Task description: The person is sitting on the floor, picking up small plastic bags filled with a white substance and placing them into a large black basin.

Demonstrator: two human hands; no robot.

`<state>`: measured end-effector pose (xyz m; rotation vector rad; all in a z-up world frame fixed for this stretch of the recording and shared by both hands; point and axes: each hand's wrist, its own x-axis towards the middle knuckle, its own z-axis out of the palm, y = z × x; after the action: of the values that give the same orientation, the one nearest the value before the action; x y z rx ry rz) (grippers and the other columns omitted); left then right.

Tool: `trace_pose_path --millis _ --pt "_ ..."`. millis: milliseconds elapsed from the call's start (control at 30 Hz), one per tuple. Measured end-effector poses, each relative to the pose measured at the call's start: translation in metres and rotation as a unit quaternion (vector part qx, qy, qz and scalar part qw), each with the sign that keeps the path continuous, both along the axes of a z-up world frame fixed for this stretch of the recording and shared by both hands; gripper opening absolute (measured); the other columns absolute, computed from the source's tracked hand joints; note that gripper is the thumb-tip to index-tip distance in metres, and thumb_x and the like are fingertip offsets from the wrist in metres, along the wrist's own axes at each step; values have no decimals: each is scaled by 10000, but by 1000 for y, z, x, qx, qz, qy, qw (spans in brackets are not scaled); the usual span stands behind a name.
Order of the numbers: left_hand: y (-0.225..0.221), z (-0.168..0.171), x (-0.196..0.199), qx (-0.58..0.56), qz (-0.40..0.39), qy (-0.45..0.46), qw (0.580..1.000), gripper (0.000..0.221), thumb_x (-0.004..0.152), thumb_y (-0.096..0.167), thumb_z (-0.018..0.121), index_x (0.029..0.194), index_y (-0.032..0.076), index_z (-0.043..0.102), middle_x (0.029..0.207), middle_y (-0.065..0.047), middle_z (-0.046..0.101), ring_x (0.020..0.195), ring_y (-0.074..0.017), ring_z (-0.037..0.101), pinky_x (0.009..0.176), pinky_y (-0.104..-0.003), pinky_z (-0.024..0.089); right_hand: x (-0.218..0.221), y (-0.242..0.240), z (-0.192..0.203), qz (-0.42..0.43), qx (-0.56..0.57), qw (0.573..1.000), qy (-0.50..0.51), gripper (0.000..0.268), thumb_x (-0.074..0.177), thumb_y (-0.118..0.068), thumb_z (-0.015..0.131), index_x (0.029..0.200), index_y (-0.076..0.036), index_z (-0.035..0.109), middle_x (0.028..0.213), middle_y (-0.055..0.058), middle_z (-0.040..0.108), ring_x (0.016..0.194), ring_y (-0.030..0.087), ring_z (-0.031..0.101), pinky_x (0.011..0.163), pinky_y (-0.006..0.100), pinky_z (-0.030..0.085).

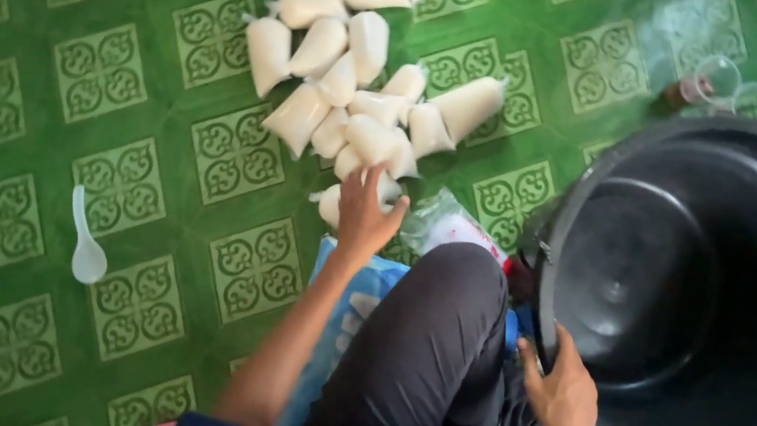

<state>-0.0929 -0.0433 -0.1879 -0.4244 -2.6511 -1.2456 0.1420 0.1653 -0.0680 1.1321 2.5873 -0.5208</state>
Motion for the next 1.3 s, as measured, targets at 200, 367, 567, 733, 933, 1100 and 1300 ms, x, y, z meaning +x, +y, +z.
trace_pose_path --millis 200,367,567,733,933,1100,1300 --pt "4 -46 -66 -168 17 -50 984 960 628 329 844 1469 235 391 1547 -246 160 1386 -527 236 1062 -635 317 7 5 -21 5 49 999 -6 736 758 -492 706 1345 -73 562 1109 173 703 965 372 679 798 435 540" --pt "2 -98 -90 -201 28 -69 977 934 641 458 812 1450 223 408 1512 -281 219 1342 -537 286 1059 -611 290 5 3 -22 27 69 997 26 704 747 -460 733 1316 -76 577 1043 152 714 893 350 691 735 420 544" --pt "-7 -50 -63 -191 -45 -9 981 696 652 299 821 1299 210 580 1320 -176 435 1117 -361 486 952 -479 397 4 -1 -17 18 75 996 46 638 745 -400 748 1269 -63 607 1049 154 713 890 351 690 740 416 544" --pt "13 26 -26 -101 -78 60 990 716 563 242 869 1237 189 633 1305 -180 490 1110 -370 534 941 -470 433 6 3 -13 2 50 997 58 643 737 -395 742 1282 -87 595 1050 147 717 891 352 693 743 425 546" --pt "74 131 18 5 -93 114 989 738 553 347 873 1251 292 641 1232 -130 513 1046 -337 588 844 -473 475 18 18 -27 14 25 999 16 632 784 -491 688 1346 -244 536 1129 74 712 1006 299 707 872 456 572" --pt "133 181 76 8 -241 149 959 825 507 407 880 1285 330 618 1258 -162 519 1134 -360 576 951 -500 421 29 37 -16 -57 -303 856 415 708 856 -176 657 1490 -84 356 1410 141 547 1309 320 503 1051 479 375" --pt "185 176 155 -55 -430 72 898 968 579 257 881 1449 299 460 1465 -211 411 1305 -381 484 1045 -662 324 48 57 1 -223 -540 572 576 577 948 -430 520 1377 -46 488 1145 71 624 1046 180 656 861 376 533"
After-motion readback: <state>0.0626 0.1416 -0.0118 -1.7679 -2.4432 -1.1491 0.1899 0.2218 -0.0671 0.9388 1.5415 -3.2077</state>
